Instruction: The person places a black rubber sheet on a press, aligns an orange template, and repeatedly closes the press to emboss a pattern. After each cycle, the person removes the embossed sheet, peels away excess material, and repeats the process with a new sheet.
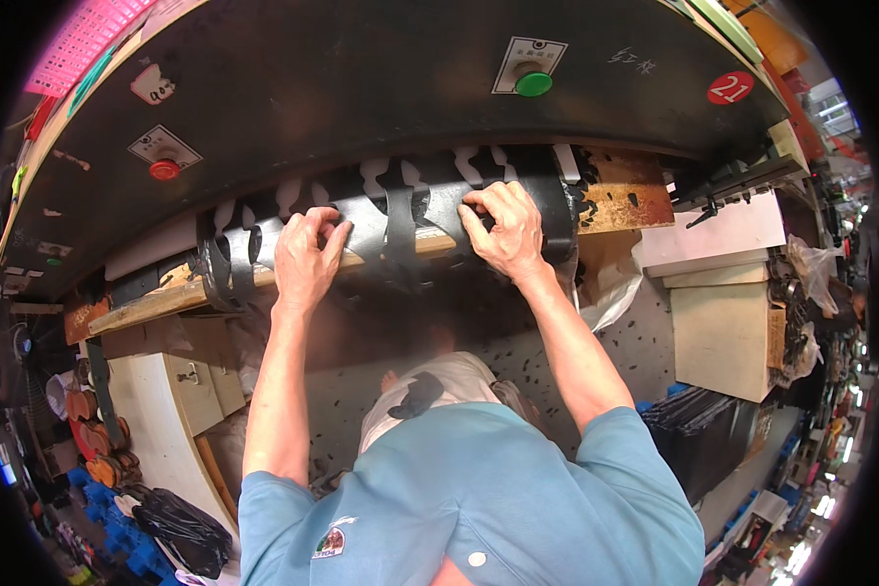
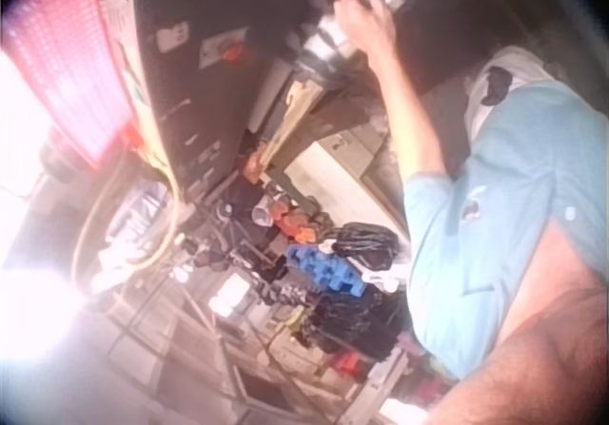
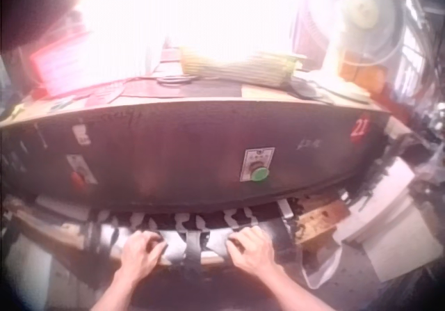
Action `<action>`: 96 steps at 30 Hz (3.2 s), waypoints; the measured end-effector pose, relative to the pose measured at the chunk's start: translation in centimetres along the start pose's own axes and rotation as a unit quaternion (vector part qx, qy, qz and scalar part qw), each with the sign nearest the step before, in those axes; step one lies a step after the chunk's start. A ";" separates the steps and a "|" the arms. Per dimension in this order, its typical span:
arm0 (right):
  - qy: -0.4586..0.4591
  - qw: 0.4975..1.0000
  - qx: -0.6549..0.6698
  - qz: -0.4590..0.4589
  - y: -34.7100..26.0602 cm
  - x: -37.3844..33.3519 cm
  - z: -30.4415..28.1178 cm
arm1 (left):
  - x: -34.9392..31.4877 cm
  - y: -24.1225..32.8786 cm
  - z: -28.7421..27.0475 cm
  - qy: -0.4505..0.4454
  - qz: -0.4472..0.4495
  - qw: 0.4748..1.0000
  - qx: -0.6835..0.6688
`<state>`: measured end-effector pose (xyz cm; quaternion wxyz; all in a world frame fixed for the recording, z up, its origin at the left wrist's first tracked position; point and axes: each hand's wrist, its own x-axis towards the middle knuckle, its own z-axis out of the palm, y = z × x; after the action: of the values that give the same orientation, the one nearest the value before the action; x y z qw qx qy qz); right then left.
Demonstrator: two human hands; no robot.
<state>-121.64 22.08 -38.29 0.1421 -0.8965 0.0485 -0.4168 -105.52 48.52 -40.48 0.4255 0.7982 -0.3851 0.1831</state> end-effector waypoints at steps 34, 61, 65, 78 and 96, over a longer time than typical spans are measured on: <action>-0.204 0.966 0.084 0.136 1.7 11.4 6.4 | 1.1 0.0 -2.8 -0.174 -0.085 0.981 -0.032; -0.182 0.809 0.420 0.368 4.7 15.4 5.7 | 13.6 1.9 8.9 -0.160 -0.076 0.968 -0.176; -0.147 0.766 0.485 0.395 5.6 15.4 5.4 | 12.5 0.9 8.9 -0.140 -0.103 0.977 -0.121; -0.058 0.799 0.446 0.399 9.1 13.0 0.5 | 10.6 0.8 8.7 -0.086 -0.094 0.989 -0.077; -0.189 0.977 -0.030 0.091 12.5 11.0 2.4 | 10.2 0.4 9.7 -0.080 -0.076 0.992 -0.065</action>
<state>-112.25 8.41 -35.39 0.1590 -0.9549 0.1141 -0.2234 -99.68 35.75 -39.42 0.4573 0.8076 -0.3673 0.0607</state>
